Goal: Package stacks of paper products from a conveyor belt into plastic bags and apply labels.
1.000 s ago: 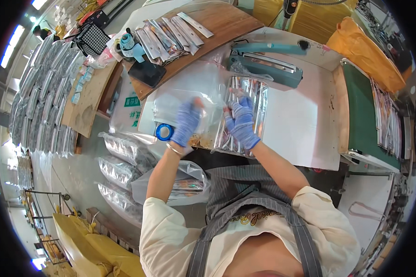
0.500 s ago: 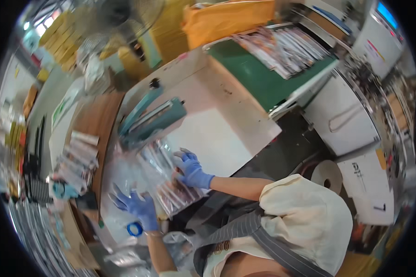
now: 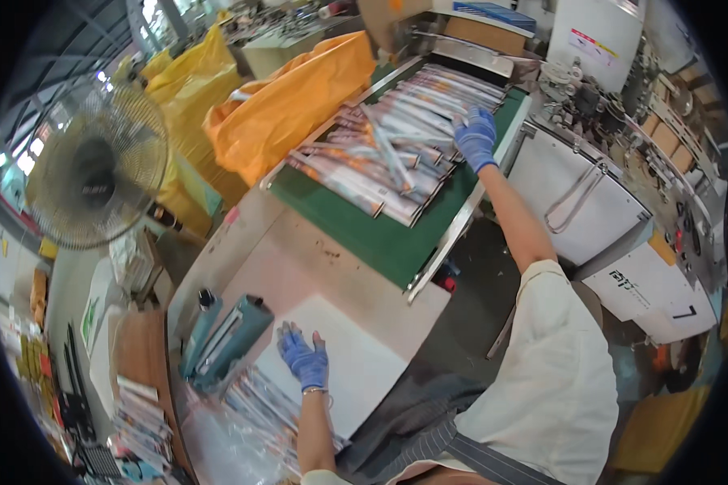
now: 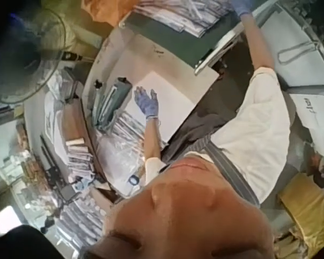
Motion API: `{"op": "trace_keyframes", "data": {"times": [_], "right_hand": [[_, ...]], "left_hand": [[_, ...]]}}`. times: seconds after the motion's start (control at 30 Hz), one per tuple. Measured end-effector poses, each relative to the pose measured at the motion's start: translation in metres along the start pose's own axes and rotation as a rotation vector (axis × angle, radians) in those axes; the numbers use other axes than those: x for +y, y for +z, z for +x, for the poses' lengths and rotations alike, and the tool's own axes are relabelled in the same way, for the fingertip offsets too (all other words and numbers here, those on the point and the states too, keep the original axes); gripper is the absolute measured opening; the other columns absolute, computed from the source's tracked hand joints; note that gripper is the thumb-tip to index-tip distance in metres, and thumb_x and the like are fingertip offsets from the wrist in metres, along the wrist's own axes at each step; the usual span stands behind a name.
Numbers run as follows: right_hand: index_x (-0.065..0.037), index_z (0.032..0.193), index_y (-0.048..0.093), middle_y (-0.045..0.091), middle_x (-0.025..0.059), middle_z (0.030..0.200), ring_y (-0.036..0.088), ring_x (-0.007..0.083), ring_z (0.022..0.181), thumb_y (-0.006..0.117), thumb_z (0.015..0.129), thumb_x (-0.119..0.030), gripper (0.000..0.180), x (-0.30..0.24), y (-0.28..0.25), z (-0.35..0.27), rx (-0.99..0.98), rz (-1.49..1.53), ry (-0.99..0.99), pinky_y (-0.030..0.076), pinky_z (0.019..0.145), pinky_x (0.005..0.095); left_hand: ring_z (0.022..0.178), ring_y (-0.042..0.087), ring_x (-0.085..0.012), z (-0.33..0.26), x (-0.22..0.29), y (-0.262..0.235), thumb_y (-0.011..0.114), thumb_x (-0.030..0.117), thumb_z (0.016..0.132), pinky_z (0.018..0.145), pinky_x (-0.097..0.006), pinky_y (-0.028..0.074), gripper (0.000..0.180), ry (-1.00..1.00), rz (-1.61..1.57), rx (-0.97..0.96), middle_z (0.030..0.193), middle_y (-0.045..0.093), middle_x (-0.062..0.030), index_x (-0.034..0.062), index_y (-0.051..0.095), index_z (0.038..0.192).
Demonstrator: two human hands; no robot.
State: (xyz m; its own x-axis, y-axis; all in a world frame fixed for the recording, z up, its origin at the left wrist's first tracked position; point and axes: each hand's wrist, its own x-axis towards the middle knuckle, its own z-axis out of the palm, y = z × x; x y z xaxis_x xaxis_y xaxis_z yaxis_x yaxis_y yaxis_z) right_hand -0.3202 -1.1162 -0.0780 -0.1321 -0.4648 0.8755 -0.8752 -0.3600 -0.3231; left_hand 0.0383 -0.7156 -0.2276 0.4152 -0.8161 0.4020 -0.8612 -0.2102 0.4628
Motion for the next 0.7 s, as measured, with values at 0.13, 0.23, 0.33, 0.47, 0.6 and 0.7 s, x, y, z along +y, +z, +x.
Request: {"op": "trace_keyframes", "data": {"times": [0.13, 0.23, 0.33, 0.47, 0.6, 0.7], "right_hand": [[-0.006, 0.109, 0.055, 0.054, 0.0196, 0.107, 0.050, 0.0349, 0.103, 0.053, 0.079, -0.040, 0.046, 0.114, 0.016, -0.002, -0.197, -0.265, 0.371, 0.040, 0.089, 0.0433], [-0.005, 0.114, 0.052, 0.053, 0.0205, 0.112, 0.049, 0.0348, 0.106, 0.046, 0.084, -0.045, 0.051, 0.149, 0.025, 0.002, -0.235, -0.294, 0.402, 0.039, 0.091, 0.0431], [-0.002, 0.118, 0.050, 0.054, 0.0225, 0.112, 0.049, 0.0353, 0.107, 0.042, 0.087, -0.043, 0.052, 0.160, 0.036, 0.010, -0.267, -0.289, 0.372, 0.037, 0.093, 0.0406], [-0.002, 0.119, 0.049, 0.052, 0.0221, 0.115, 0.047, 0.0341, 0.109, 0.043, 0.088, -0.042, 0.051, 0.187, 0.050, 0.021, -0.290, -0.302, 0.352, 0.035, 0.095, 0.0391], [-0.002, 0.120, 0.048, 0.048, 0.0212, 0.120, 0.044, 0.0356, 0.112, 0.040, 0.087, -0.046, 0.055, 0.215, 0.062, 0.031, -0.337, -0.305, 0.369, 0.033, 0.097, 0.0430], [-0.003, 0.121, 0.048, 0.048, 0.0208, 0.120, 0.044, 0.0356, 0.113, 0.039, 0.087, -0.047, 0.056, 0.225, 0.069, 0.038, -0.337, -0.272, 0.388, 0.033, 0.097, 0.0432]], "left_hand": [[0.125, 0.032, -0.0341, 0.025, 0.005, 0.026, 0.057, 0.021, 0.081, 0.103, -0.042, 0.023, 0.051, -0.027, 0.143, -0.022, 0.134, 0.036, -0.0195, -0.0031, 0.041, 0.123], [0.126, 0.031, -0.0338, 0.052, 0.020, 0.043, 0.052, 0.022, 0.084, 0.104, -0.042, 0.023, 0.054, -0.069, 0.163, -0.038, 0.135, 0.035, -0.0197, -0.0029, 0.035, 0.129], [0.126, 0.031, -0.0335, 0.072, 0.026, 0.050, 0.043, 0.028, 0.090, 0.104, -0.041, 0.022, 0.054, -0.080, 0.226, -0.090, 0.136, 0.034, -0.0200, -0.0023, 0.031, 0.133], [0.125, 0.032, -0.0333, 0.099, 0.043, 0.072, 0.037, 0.036, 0.091, 0.104, -0.041, 0.023, 0.055, -0.047, 0.176, -0.112, 0.134, 0.036, -0.0206, -0.0027, 0.034, 0.131], [0.122, 0.035, -0.0337, 0.121, 0.064, 0.095, 0.035, 0.039, 0.092, 0.103, -0.040, 0.024, 0.056, -0.086, 0.063, -0.059, 0.132, 0.039, -0.0213, -0.0026, 0.036, 0.130], [0.120, 0.036, -0.0342, 0.135, 0.082, 0.104, 0.035, 0.039, 0.092, 0.102, -0.040, 0.026, 0.056, -0.118, 0.023, -0.059, 0.131, 0.039, -0.0217, -0.0023, 0.036, 0.130]]}}
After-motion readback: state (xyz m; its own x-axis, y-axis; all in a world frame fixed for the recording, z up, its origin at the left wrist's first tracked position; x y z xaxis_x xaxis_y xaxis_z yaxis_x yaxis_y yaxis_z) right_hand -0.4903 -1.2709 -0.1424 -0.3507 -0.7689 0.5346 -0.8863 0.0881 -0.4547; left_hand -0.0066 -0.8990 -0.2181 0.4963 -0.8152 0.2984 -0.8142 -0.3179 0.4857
